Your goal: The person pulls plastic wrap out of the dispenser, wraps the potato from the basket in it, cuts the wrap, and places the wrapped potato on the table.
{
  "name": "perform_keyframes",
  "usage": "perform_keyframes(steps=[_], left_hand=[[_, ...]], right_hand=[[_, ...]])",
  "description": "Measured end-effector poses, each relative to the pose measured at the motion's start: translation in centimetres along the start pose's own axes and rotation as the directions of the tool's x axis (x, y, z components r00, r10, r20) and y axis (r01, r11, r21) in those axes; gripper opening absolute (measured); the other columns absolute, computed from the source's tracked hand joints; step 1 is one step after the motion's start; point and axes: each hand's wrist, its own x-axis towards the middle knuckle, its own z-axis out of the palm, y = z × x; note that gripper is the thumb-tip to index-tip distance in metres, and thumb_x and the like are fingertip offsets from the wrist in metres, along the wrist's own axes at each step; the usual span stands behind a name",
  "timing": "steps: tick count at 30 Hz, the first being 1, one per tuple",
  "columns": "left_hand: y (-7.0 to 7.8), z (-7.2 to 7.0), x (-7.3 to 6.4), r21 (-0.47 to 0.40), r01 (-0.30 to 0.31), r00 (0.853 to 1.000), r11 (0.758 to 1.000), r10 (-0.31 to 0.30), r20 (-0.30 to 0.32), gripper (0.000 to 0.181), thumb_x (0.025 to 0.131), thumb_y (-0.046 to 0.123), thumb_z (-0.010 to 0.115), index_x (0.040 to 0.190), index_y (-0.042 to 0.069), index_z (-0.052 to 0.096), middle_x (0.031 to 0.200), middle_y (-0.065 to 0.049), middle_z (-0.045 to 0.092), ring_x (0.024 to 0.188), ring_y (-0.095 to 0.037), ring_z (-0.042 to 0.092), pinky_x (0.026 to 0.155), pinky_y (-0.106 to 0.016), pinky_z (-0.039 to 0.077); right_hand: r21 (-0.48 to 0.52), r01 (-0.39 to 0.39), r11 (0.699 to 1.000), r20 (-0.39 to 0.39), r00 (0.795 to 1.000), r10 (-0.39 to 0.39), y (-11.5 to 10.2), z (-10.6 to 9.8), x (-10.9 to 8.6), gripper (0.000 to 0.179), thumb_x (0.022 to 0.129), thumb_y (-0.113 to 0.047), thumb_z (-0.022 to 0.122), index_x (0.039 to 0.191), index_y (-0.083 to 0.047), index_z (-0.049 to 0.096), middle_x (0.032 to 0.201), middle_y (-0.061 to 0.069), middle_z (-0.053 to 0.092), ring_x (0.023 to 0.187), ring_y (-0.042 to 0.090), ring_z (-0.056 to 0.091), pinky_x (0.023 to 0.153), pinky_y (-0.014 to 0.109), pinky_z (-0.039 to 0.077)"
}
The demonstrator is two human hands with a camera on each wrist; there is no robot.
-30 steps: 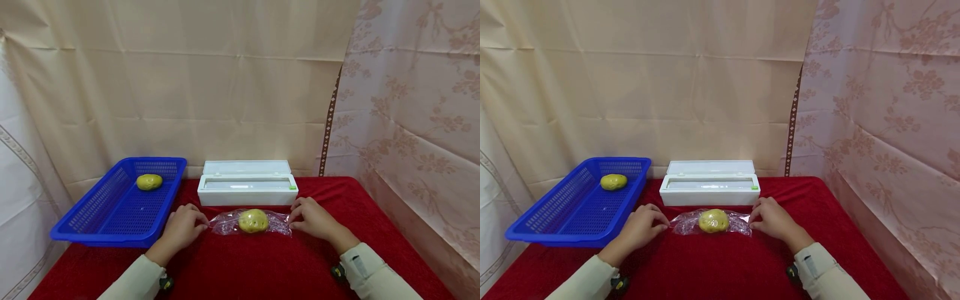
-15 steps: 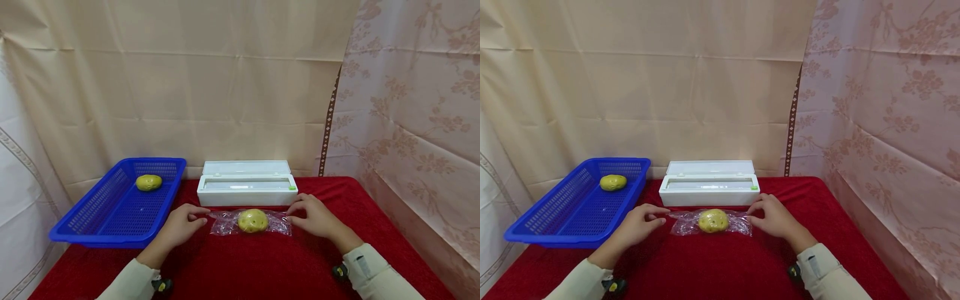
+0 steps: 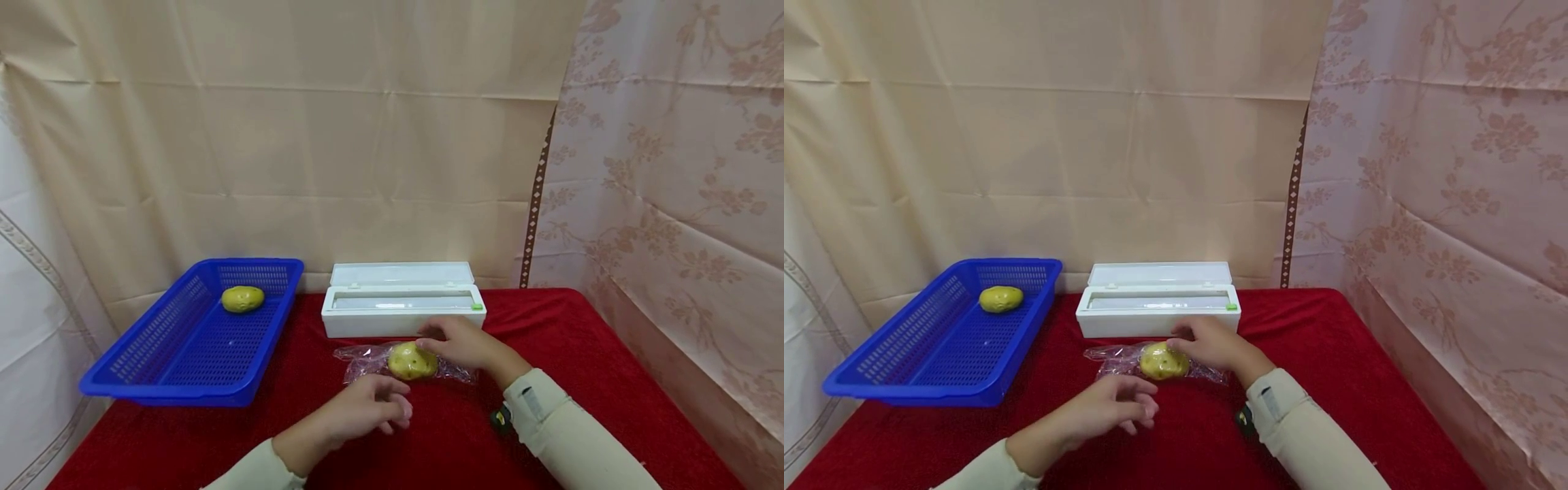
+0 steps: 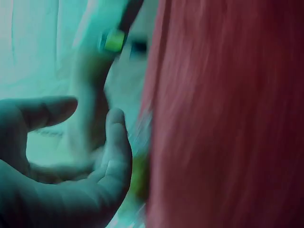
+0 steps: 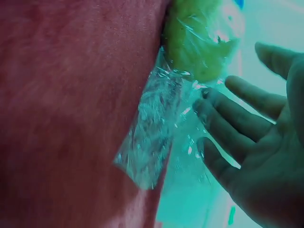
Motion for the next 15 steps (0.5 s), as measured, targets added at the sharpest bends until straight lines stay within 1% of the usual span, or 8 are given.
perform_keyframes(steps=[2,3,4,6,8,10,12,15], left_hand=[[-0.4,1.2,0.3,-0.158,0.072,0.997,0.985,-0.068,0.027,0.056,0.094,0.007,0.065,0.139,-0.02,0.044,0.11,-0.021,0.072,0.097,-0.024,0.074,0.083,-0.036,0.061],[-0.7,1.7,0.6,-0.224,0.085,0.996,0.971,-0.082,0.022,0.059,0.095,0.007,0.064,0.141,-0.021,0.039,0.114,-0.024,0.07,0.102,-0.027,0.074,0.088,-0.039,0.061],[-0.8,2.0,0.8,-0.281,0.09,0.996,0.955,-0.092,0.009,0.061,0.096,0.006,0.063,0.142,-0.023,0.034,0.117,-0.027,0.067,0.105,-0.029,0.073,0.092,-0.04,0.06],[-1.2,2.4,1.3,-0.351,0.078,0.995,0.933,-0.093,-0.028,0.064,0.097,0.005,0.061,0.143,-0.026,0.028,0.121,-0.031,0.063,0.11,-0.03,0.071,0.098,-0.041,0.057],[-1.5,2.5,1.6,-0.388,0.062,0.993,0.92,-0.096,-0.069,0.065,0.097,0.002,0.06,0.142,-0.028,0.024,0.122,-0.032,0.06,0.111,-0.03,0.07,0.1,-0.04,0.056],[-1.7,2.3,1.8,-0.404,0.061,0.989,0.913,-0.109,-0.096,0.065,0.097,0.001,0.06,0.142,-0.029,0.023,0.122,-0.032,0.06,0.11,-0.028,0.07,0.101,-0.038,0.056],[-1.9,2.2,1.9,-0.406,0.064,0.986,0.912,-0.12,-0.113,0.062,0.098,0.001,0.059,0.141,-0.028,0.025,0.122,-0.032,0.06,0.108,-0.026,0.07,0.102,-0.038,0.055],[-2.0,1.9,2.1,-0.393,0.067,0.983,0.917,-0.128,-0.131,0.058,0.1,0.003,0.058,0.14,-0.026,0.028,0.124,-0.031,0.06,0.106,-0.022,0.07,0.104,-0.04,0.054]], right_hand=[[0.007,-0.006,1.0,0.042,0.999,0.006,0.0,0.3,0.5,0.037,0.102,-0.039,0.064,0.124,-0.011,0.071,0.115,-0.001,0.075,0.11,0.018,0.069,0.097,0.042,0.054],[0.016,-0.013,1.0,0.056,0.998,0.012,0.0,0.4,0.7,0.039,0.102,-0.04,0.064,0.126,-0.01,0.071,0.116,0.0,0.075,0.111,0.019,0.069,0.097,0.043,0.054],[0.023,-0.014,1.0,0.067,0.998,0.013,0.1,0.4,0.9,0.04,0.102,-0.04,0.063,0.126,-0.009,0.071,0.116,0.0,0.075,0.111,0.02,0.069,0.097,0.043,0.054],[0.046,-0.026,0.999,0.082,0.996,0.022,0.2,0.5,1.0,0.038,0.101,-0.039,0.063,0.124,-0.01,0.071,0.114,0.0,0.075,0.109,0.019,0.068,0.096,0.042,0.054],[0.064,-0.037,0.997,0.091,0.995,0.031,0.4,0.6,1.1,0.033,0.1,-0.038,0.064,0.121,-0.013,0.073,0.111,-0.003,0.075,0.106,0.016,0.068,0.093,0.04,0.054],[0.072,-0.038,0.997,0.093,0.995,0.031,0.6,0.7,1.1,0.029,0.1,-0.039,0.066,0.116,-0.017,0.075,0.107,-0.006,0.074,0.103,0.014,0.067,0.092,0.039,0.053],[0.082,-0.048,0.995,0.095,0.995,0.04,0.8,0.8,1.2,0.026,0.099,-0.04,0.067,0.112,-0.02,0.076,0.105,-0.009,0.074,0.101,0.012,0.066,0.091,0.037,0.052],[0.106,-0.054,0.993,0.092,0.995,0.044,0.8,1.0,1.1,0.026,0.098,-0.041,0.068,0.108,-0.02,0.078,0.103,-0.008,0.074,0.1,0.013,0.066,0.09,0.039,0.052]])
